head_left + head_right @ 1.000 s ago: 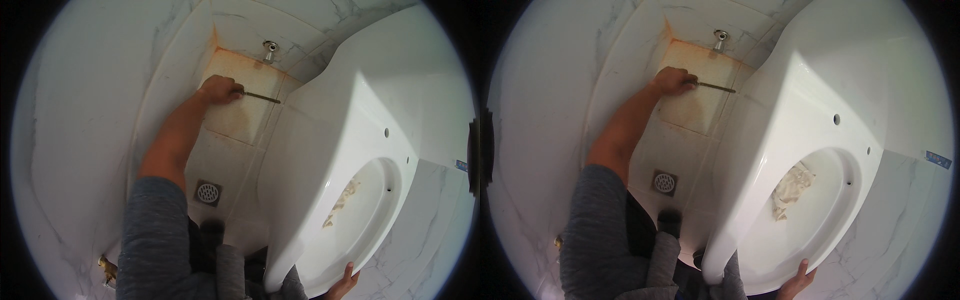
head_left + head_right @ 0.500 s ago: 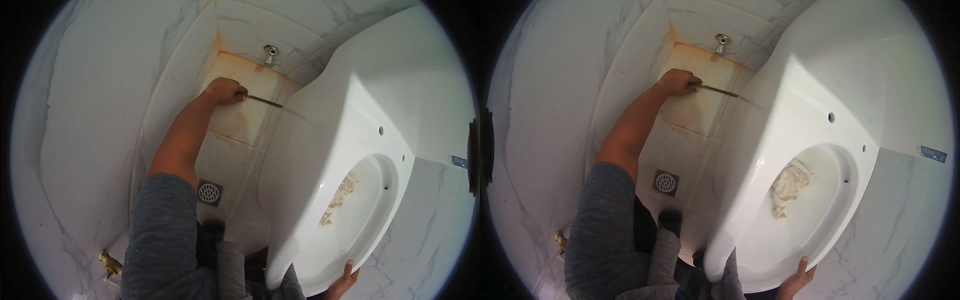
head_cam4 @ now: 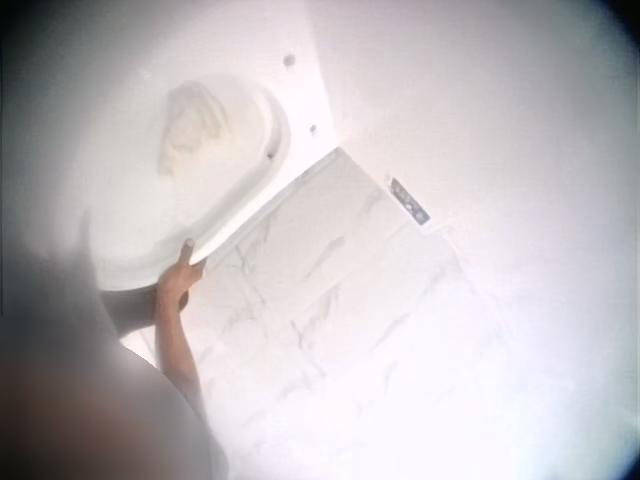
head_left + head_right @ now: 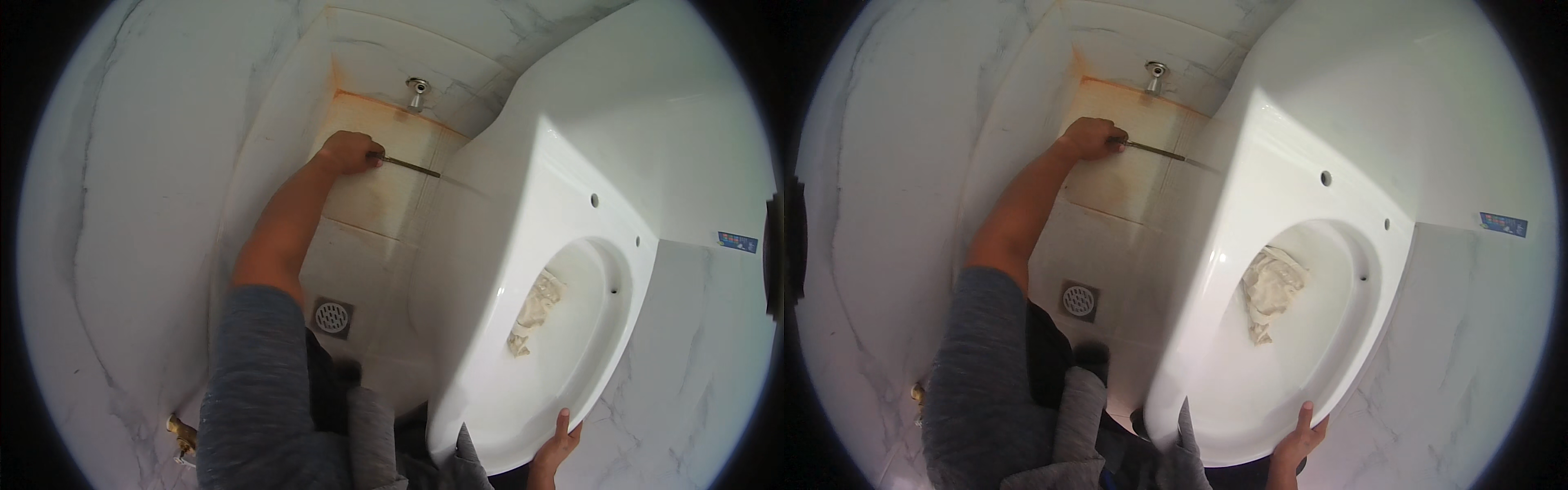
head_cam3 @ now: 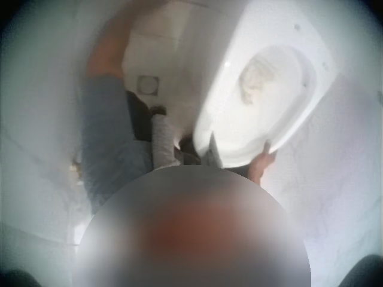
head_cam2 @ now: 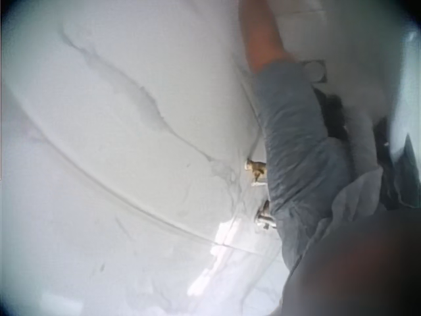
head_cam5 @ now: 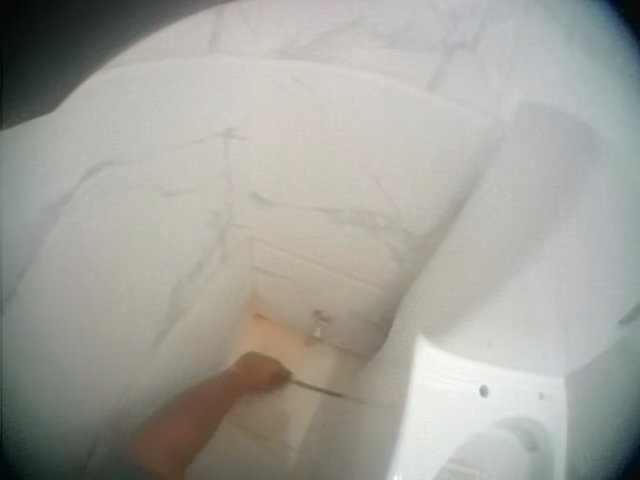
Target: The person installs a toilet by tightening bolts with a green pipe wrench, then uses a screwdriver and hammer to secure the base. They repeatedly adjust the toilet position and wipe the rim and bowl with a cloth.
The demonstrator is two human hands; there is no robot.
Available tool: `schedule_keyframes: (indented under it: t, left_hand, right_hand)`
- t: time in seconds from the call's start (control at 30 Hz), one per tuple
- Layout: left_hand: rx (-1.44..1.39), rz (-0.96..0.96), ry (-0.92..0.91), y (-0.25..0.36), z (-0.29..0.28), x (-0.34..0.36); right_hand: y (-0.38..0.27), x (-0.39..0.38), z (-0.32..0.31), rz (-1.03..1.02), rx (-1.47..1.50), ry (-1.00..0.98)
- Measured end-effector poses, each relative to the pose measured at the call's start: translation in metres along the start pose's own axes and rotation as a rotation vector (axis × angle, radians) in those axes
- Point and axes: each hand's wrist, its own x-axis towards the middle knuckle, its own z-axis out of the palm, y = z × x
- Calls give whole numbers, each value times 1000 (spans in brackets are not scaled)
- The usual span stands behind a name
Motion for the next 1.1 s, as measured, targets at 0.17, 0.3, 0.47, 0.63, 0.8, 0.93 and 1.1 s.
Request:
schedule_keyframes:
  t: [0.17, 0.3, 0.47, 0.63, 0.8, 0.93, 1.1]
  left_hand:
    - [-34, -104, 90, 3, -3, 6]
    - [-530, -210, -35, -20, -13, 12]
    - [-1208, -404, 342, -32, 26, 3]
    - [-1633, -629, 718, 6, 75, 10]
    - [-1565, -794, 886, 63, 78, 24]
    - [-1512, -840, 911, 73, 72, 21]
    - [-1532, -703, 965, 62, 98, 31]
  right_hand:
    - [4, 3, -5, -12, 37, -51]
    - [5, 3, -4, -53, -19, -6]
    - [7, 4, -9, -40, -45, -25]
    - [10, 3, -7, -52, 27, -55]
    - [-47, 14, -17, 51, -642, -479]
    - [-121, 38, -38, 118, -1413, -826]
    - [-173, 66, -37, -269, -1169, -509]
